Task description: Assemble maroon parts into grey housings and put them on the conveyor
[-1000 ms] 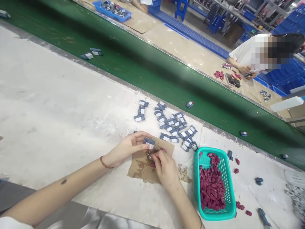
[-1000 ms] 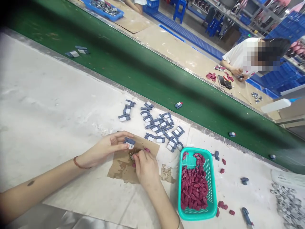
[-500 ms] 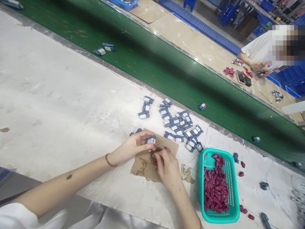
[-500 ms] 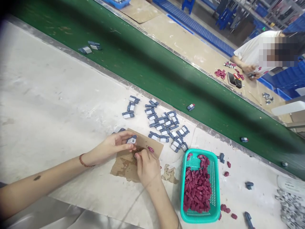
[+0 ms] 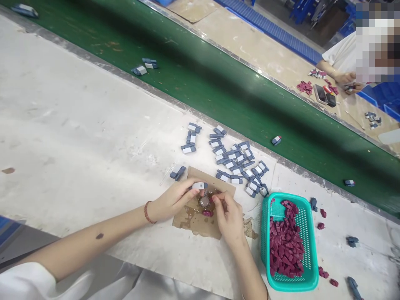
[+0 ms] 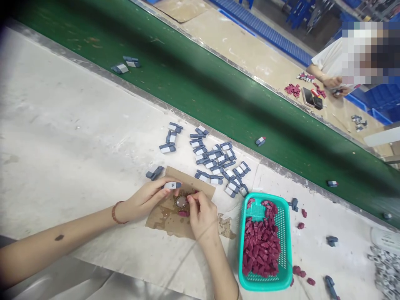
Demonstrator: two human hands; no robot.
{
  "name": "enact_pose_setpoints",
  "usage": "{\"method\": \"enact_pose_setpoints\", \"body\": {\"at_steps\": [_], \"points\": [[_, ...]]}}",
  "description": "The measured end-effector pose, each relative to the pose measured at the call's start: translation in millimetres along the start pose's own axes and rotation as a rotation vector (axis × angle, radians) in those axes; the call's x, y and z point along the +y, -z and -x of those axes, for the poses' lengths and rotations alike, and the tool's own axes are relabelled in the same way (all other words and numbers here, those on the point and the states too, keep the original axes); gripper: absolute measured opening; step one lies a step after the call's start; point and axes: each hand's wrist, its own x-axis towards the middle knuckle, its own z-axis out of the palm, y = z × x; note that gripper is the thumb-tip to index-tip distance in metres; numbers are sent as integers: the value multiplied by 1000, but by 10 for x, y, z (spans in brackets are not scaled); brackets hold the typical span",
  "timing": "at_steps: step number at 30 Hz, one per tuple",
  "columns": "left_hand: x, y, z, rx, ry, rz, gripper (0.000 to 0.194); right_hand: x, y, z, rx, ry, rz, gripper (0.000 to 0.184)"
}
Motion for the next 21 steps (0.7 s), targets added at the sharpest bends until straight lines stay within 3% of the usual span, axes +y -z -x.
{"method": "enact_pose_setpoints", "body": {"at_steps": [9, 14, 21], "points": [[-7, -13, 19, -140, -265, -301, 42, -112, -59, 24, 181, -86, -544, 32], [-15, -29, 23, -162, -384, -418, 47, -168, -120, 25, 207, -83, -596, 35], [-28, -42, 23, -176, -410, -457, 46, -127, -158, 52, 145, -24, -515, 28]]}}
